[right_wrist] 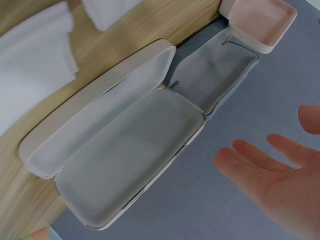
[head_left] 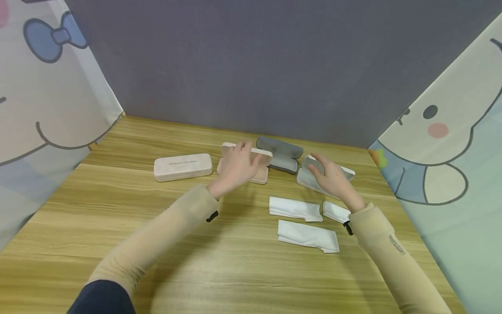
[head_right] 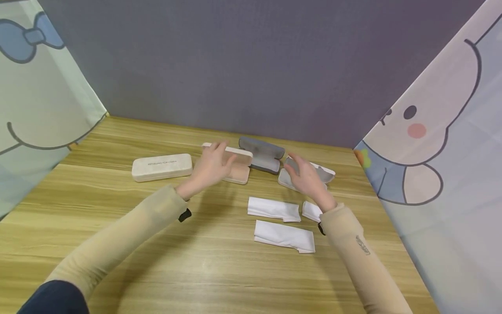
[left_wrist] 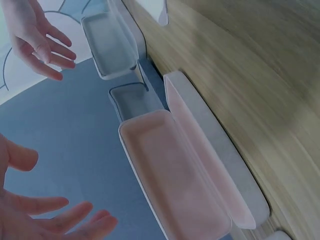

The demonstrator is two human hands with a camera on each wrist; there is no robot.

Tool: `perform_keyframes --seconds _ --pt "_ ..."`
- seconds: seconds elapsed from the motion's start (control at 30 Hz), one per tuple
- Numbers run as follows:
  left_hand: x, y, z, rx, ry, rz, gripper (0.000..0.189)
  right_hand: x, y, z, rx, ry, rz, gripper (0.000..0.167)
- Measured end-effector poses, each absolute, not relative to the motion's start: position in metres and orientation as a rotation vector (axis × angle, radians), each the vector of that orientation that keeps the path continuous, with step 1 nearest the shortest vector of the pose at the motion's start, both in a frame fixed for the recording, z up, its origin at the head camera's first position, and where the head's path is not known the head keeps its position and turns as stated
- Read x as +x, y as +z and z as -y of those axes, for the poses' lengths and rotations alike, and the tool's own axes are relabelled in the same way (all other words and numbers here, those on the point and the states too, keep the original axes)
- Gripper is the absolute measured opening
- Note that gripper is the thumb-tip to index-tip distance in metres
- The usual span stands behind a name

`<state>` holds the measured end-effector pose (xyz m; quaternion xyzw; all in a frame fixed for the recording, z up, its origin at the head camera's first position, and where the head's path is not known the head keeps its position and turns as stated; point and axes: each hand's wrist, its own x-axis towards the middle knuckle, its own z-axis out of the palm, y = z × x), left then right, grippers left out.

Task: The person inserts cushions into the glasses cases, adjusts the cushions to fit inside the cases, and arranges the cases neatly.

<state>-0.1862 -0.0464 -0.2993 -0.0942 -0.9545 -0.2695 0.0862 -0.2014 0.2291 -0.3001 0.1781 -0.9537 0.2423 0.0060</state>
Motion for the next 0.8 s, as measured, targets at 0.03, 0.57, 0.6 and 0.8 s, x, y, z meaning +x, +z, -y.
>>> perform_keyframes --seconds 0.03,0.57,0.6,0.8 --pt "-0.187 -0.300 0.045 -0.293 -0.805 2.845 0.054 -0.201 -0.301 -0.231 0.562 0.754 2.980 0.053" --pt "-0.184 -0.314 0.022 -0.437 -0.851 2.887 0.056 -0.187 -0.310 -0.251 0.649 0.668 2.937 0.047" --pt "-0.184 -0.316 0.021 -0.443 -0.852 2.892 0.056 -0.186 -0.311 -0.252 0.660 0.668 2.936 0.046" --pt "-0.182 -0.326 0.013 -0.504 -0.805 2.907 0.054 -0.180 -0.318 -0.260 0.630 0.651 3.004 0.047"
